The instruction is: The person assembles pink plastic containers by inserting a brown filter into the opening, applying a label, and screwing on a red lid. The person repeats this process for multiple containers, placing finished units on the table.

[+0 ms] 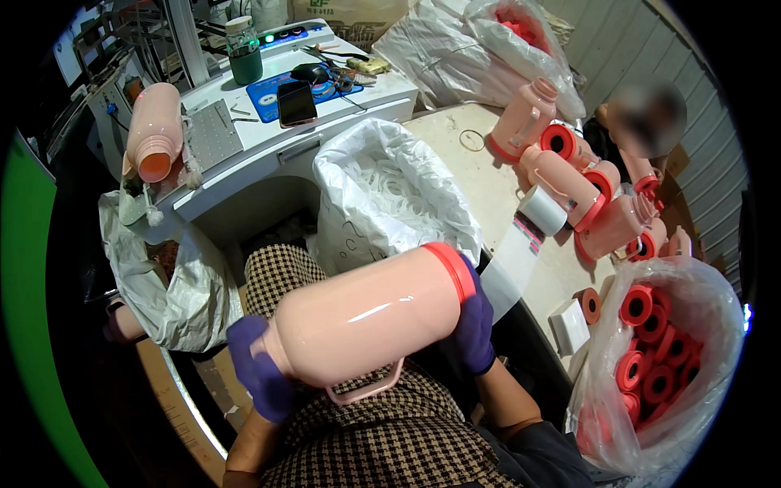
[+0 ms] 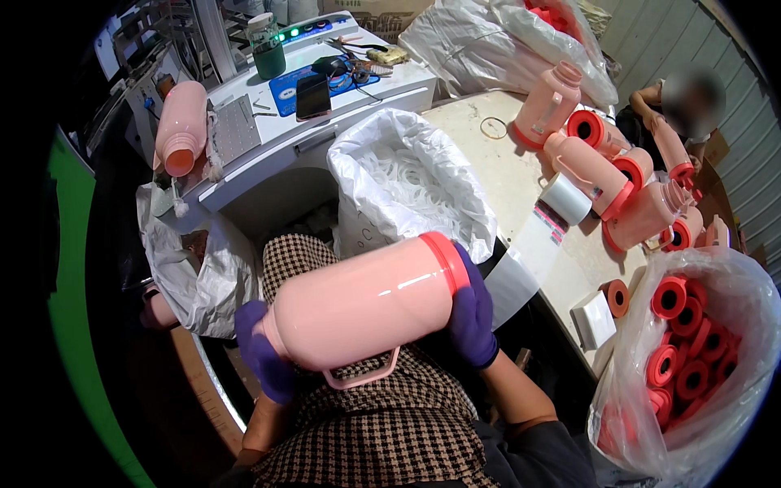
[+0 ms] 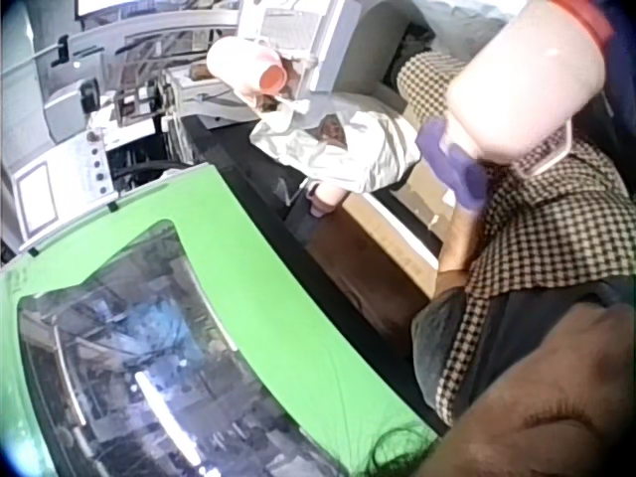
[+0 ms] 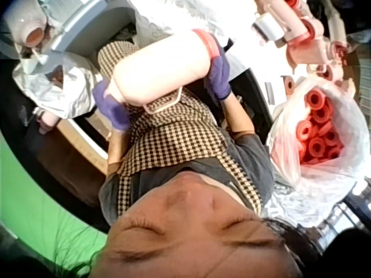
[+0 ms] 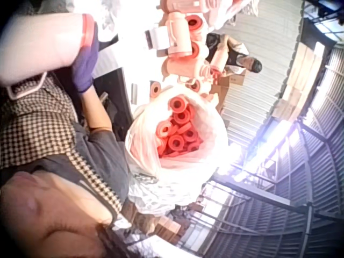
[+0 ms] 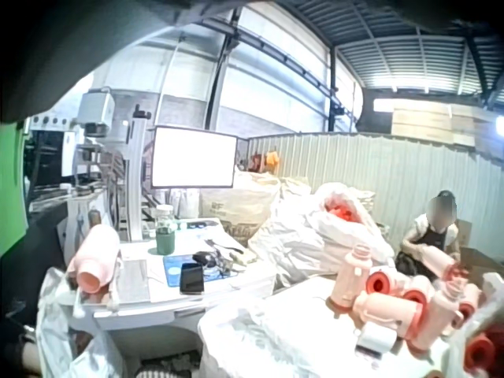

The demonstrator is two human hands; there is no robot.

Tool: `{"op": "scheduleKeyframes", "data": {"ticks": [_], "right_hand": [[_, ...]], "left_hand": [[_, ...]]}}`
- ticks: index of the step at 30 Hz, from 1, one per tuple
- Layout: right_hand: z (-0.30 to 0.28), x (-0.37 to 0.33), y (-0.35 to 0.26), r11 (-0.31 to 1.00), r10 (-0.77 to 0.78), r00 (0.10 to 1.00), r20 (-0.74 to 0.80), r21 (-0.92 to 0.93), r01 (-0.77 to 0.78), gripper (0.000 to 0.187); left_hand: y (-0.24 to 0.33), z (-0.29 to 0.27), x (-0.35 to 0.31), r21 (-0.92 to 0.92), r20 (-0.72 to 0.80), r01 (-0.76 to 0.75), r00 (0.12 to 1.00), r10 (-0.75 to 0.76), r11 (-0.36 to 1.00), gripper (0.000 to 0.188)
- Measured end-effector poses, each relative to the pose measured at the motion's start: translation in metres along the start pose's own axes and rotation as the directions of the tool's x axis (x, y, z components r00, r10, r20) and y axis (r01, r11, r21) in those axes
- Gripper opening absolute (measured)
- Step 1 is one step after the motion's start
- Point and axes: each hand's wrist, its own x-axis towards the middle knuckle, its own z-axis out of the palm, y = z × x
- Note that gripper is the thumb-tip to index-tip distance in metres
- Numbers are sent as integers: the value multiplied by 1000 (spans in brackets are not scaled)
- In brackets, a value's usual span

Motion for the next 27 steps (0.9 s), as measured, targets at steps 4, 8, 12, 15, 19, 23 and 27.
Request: {"op": "scheduleKeyframes", "data": {"ticks": [4,8,12,15,19,23,27], "right_hand": [[-16,2,19,985,163,943,290,3,-171,56],[-19,-4,0,789,262,950,169,530,-312,56],[-14,-38,48,894,290,939,185,299,-335,53],[-34,-35,66,978,-205,907,367,106,179,49],[-52,-42,37,987,24,999,25,-158,-20,49],[-64,-55,21,984,18,978,-206,175,18,67],[-92,-53,14,902,-421,905,50,-78,424,68]], "left_hand": [[32,-20,18,107,121,-466,883,453,878,23],[13,-15,10,4,14,89,996,-89,996,34],[49,-13,43,-32,119,-249,961,251,968,32],[47,-25,31,-176,407,-444,780,476,878,52],[37,-6,58,59,431,-270,875,220,961,87],[-38,18,48,-258,889,866,387,-245,429,81],[-27,34,37,-306,822,714,532,-204,629,59]]}}
